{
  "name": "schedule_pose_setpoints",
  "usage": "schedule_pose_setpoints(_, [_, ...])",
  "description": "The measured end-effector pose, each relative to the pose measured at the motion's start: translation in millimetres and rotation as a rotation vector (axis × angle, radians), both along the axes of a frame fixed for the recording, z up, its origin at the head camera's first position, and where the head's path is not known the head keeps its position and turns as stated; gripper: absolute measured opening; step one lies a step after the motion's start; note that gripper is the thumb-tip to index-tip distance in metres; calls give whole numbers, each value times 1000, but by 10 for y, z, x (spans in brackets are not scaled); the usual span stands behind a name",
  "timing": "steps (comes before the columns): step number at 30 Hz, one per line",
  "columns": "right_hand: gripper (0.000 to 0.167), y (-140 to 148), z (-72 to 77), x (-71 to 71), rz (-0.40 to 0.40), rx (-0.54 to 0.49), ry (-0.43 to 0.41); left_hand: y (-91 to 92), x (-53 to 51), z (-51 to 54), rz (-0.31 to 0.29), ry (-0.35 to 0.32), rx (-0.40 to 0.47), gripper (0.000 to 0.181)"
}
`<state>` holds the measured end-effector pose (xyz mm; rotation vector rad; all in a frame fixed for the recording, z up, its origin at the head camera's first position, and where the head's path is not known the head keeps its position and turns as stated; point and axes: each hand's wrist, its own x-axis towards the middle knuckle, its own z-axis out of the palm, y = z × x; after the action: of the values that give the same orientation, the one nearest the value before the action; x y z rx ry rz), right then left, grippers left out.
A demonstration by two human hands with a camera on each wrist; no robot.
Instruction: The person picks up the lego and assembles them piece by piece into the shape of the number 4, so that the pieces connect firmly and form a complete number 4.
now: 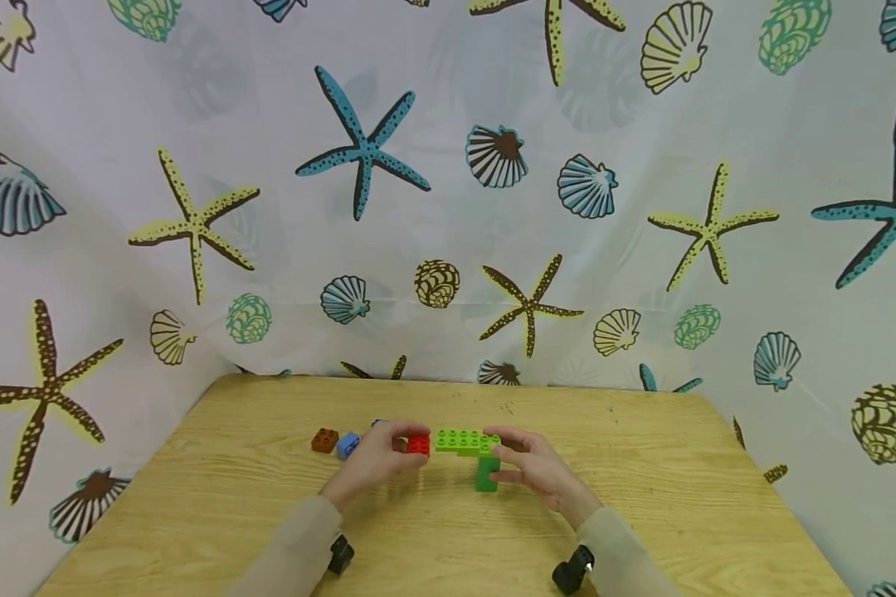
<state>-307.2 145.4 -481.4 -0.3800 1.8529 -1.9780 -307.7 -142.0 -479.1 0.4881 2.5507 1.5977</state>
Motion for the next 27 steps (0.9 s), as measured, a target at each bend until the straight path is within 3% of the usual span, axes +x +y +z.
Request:
schedule_pose_setpoints(15, [52, -1, 3, -14, -3, 4, -4, 175, -21, -11, 4, 38, 9, 45])
schedule_pose_setpoints(22, [54, -1, -11, -17, 4, 4, 1, 248, -29, -22, -75, 10, 61, 51])
schedule_pose_setpoints(27, [55, -2, 0, -9, 4, 2, 1, 305, -39, -12, -97, -27, 102, 49])
